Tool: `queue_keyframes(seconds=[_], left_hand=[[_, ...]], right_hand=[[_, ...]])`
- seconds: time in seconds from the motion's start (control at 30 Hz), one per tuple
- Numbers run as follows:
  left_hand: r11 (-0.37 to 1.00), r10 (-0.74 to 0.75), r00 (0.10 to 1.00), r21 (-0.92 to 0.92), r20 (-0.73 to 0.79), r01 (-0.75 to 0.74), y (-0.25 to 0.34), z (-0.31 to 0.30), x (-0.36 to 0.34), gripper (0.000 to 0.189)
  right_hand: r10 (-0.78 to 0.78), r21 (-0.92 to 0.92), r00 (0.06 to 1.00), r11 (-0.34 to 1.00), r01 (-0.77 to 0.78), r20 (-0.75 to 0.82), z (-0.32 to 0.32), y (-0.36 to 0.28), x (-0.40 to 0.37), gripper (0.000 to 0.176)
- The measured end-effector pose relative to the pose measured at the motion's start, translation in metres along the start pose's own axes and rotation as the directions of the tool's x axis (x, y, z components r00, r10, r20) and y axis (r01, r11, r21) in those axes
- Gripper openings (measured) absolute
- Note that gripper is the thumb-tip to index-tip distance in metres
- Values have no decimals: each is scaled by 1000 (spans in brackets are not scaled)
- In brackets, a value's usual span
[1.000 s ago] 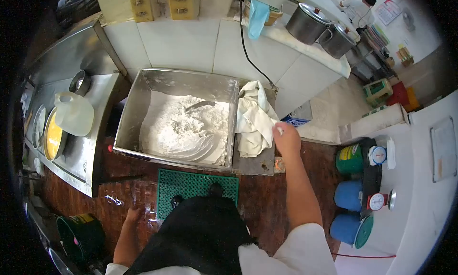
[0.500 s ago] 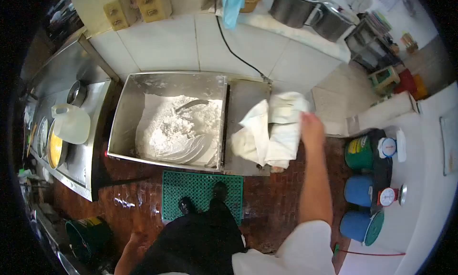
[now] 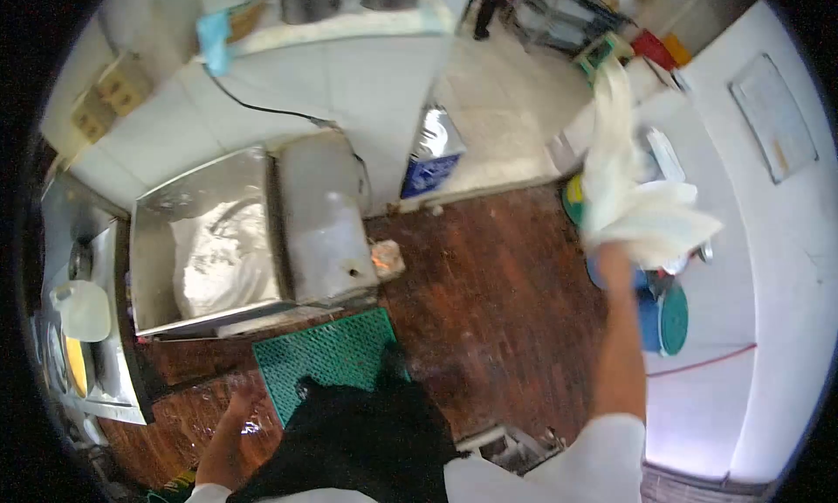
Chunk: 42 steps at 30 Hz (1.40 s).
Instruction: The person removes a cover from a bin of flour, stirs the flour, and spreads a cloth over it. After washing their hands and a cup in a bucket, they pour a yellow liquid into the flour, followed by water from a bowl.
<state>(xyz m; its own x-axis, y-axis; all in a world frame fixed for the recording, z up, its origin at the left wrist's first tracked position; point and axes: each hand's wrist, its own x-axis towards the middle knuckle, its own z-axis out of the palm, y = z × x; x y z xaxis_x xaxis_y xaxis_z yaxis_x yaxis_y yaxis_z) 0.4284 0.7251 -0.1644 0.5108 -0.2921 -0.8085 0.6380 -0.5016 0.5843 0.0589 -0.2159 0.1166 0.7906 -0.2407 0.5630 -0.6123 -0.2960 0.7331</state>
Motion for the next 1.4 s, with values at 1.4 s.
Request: queue_keyframes(seconds=[1.4], left_hand=[[885, 6, 982, 456, 189, -94, 104, 117, 4, 26]], right_hand=[[335, 190, 687, 801, -568, 645, -92, 322, -34, 40]])
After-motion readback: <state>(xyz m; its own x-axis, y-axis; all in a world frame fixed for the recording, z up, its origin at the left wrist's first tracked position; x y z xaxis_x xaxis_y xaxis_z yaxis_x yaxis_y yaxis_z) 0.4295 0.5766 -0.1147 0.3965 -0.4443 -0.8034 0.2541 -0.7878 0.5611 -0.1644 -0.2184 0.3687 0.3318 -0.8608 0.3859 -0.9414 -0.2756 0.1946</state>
